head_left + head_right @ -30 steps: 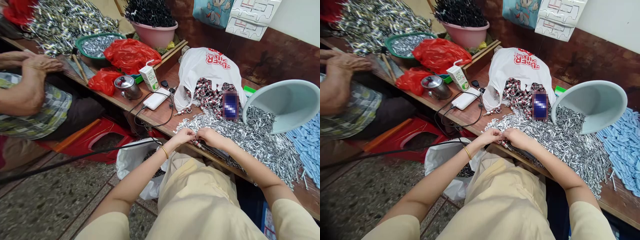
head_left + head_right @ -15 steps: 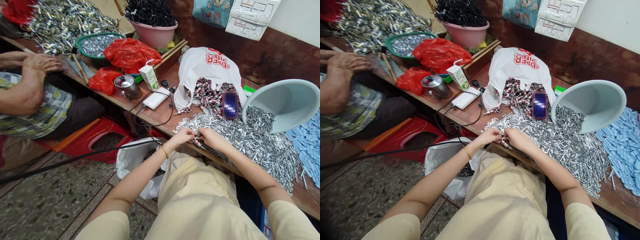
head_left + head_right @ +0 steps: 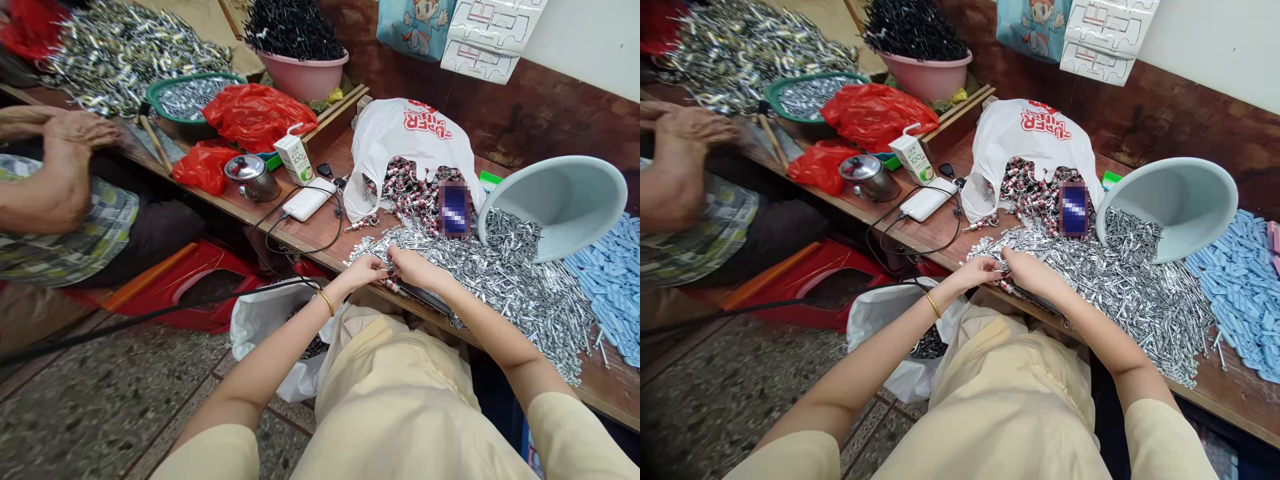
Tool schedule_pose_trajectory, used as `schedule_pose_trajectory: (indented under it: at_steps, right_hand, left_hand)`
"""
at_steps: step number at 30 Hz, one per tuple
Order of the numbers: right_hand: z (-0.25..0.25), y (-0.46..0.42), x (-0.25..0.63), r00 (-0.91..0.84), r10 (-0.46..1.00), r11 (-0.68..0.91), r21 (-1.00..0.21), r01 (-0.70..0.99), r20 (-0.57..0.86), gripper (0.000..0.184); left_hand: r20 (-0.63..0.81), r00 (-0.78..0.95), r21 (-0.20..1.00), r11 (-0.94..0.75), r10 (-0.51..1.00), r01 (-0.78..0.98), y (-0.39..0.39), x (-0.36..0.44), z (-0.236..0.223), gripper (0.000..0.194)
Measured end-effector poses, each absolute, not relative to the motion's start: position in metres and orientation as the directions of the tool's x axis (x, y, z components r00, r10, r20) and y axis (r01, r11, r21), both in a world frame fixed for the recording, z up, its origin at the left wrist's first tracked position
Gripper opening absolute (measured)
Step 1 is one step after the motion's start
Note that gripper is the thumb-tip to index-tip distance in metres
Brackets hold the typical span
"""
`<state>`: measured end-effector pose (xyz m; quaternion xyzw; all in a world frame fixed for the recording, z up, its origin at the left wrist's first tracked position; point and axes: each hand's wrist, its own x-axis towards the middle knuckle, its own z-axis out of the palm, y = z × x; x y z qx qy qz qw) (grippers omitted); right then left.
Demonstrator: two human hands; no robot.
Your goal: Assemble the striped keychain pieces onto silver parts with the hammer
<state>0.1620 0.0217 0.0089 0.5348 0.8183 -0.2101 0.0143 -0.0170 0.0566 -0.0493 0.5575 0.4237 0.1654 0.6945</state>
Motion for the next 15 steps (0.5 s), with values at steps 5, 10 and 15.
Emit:
schedule_pose_trajectory:
  at_steps: [5,10,15]
  right_hand:
    - [0.012,-0.024,0.2,-0.283,0.955,0.294,-0.216,0.931,0.084,0.015]
    - [0.003,-0.067,0.246,-0.023,0.989,0.019,-0.029,0.999,-0.146,0.013]
    - [0.001,-0.071,0.26,-0.115,0.989,0.095,-0.19,0.977,-0.097,0.01]
  left_hand:
    - [-0.358,0.578,0.93,0.225,0.734,0.29,0.056,-0.015,-0.054,0.007]
    - [-0.354,0.578,0.924,0.178,0.735,0.338,0.057,-0.014,-0.059,0.008]
    - [-0.339,0.579,0.929,0.166,0.741,0.331,0.057,-0.014,-0.061,0.011]
